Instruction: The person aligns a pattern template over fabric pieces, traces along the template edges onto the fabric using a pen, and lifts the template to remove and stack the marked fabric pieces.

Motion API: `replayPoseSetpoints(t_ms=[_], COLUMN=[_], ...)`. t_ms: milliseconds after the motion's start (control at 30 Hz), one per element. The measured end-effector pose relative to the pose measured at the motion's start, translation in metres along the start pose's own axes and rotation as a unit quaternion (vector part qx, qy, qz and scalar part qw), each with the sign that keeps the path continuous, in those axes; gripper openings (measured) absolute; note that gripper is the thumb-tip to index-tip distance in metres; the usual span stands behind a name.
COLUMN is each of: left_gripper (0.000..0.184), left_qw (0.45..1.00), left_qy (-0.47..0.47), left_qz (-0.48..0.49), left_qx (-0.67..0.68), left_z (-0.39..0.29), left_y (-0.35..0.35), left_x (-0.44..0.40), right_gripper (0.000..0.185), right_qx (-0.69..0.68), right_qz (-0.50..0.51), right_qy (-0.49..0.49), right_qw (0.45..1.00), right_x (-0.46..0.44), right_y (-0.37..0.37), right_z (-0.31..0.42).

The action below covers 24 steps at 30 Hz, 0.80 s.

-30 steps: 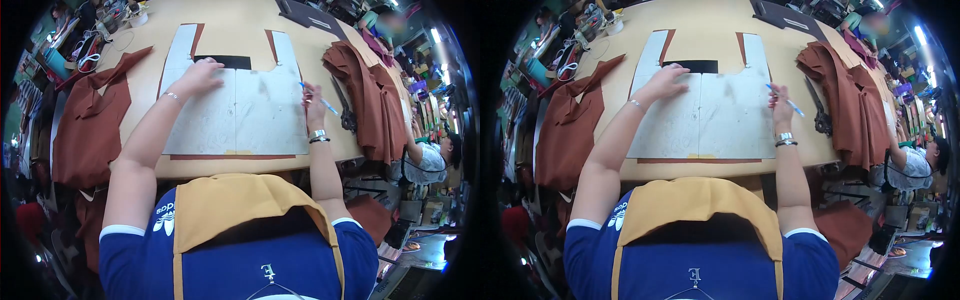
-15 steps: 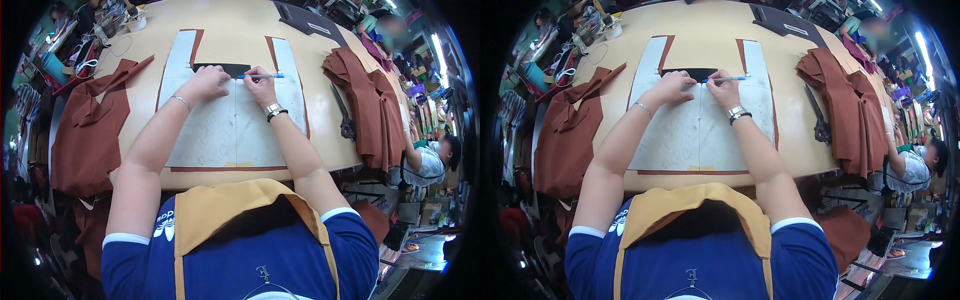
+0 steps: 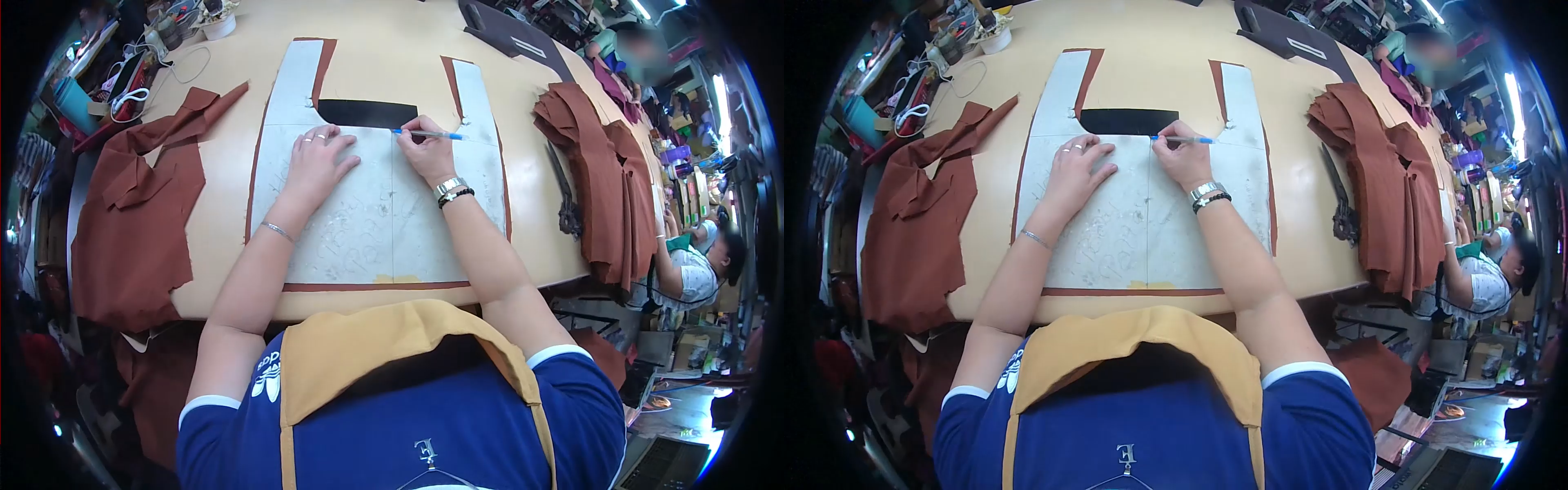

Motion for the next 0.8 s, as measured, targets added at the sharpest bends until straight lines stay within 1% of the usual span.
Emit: replayPoseSetpoints(t_ms=[100, 200, 300, 400, 433, 533, 567, 600, 667, 700, 800], left_gripper=[0.036, 0.047, 0.062, 0.080, 0.082, 0.089, 0.091, 0.092, 0.092, 0.092, 0.090], left_qw=[1.000, 0.999, 0.993, 0.985, 0.985, 0.983, 0.981, 0.980, 0.978, 0.977, 0.978], left_qy=[0.002, 0.024, 0.105, 0.137, 0.141, 0.148, 0.150, 0.151, 0.154, 0.155, 0.156], left_qz=[-0.009, 0.037, 0.037, 0.079, 0.076, 0.082, 0.091, 0.100, 0.106, 0.110, 0.107], left_qx=[0.008, 0.010, -0.040, -0.068, -0.070, -0.078, -0.080, -0.082, -0.090, -0.093, -0.082], left_z=[-0.001, 0.003, 0.004, 0.008, 0.009, 0.012, 0.011, 0.010, 0.011, 0.010, 0.007], left_y=[0.001, -0.002, 0.004, 0.005, 0.004, 0.000, 0.002, 0.002, 0.002, 0.002, 0.007], left_x=[0.002, -0.001, 0.001, 0.000, 0.000, 0.000, 0.000, 0.000, -0.002, -0.002, -0.002], right_gripper=[0.010, 0.011, 0.014, 0.016, 0.015, 0.016, 0.016, 0.016, 0.016, 0.018, 0.012], right_qx=[0.011, -0.041, -0.180, -0.171, -0.201, -0.224, -0.182, -0.166, -0.124, -0.140, -0.117], right_qz=[-0.005, -0.020, -0.007, -0.031, -0.017, 0.034, 0.032, 0.036, 0.065, 0.074, 0.105], right_qy=[0.008, -0.010, -0.039, -0.048, -0.035, -0.055, 0.010, 0.020, 0.029, 0.024, 0.009], right_qw=[1.000, 0.999, 0.983, 0.984, 0.979, 0.973, 0.983, 0.985, 0.990, 0.987, 0.987], right_x=[-0.002, -0.003, -0.010, -0.021, -0.027, -0.047, -0.056, -0.064, -0.076, -0.081, -0.090], right_y=[0.000, 0.004, 0.003, 0.000, -0.006, -0.038, -0.049, -0.061, -0.082, -0.091, -0.102], right_z=[-0.004, -0.015, -0.027, -0.021, -0.016, -0.001, 0.005, 0.007, 0.018, 0.021, 0.028])
Point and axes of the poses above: each hand's wrist, its own x-axis away from the middle knuckle, its own y-axis out of the back of the hand, z = x × y, the point moved 5 cm from there along -x, towards the middle knuckle, and after that the axes turned 14 degrees about z, right-handed, at the moved point
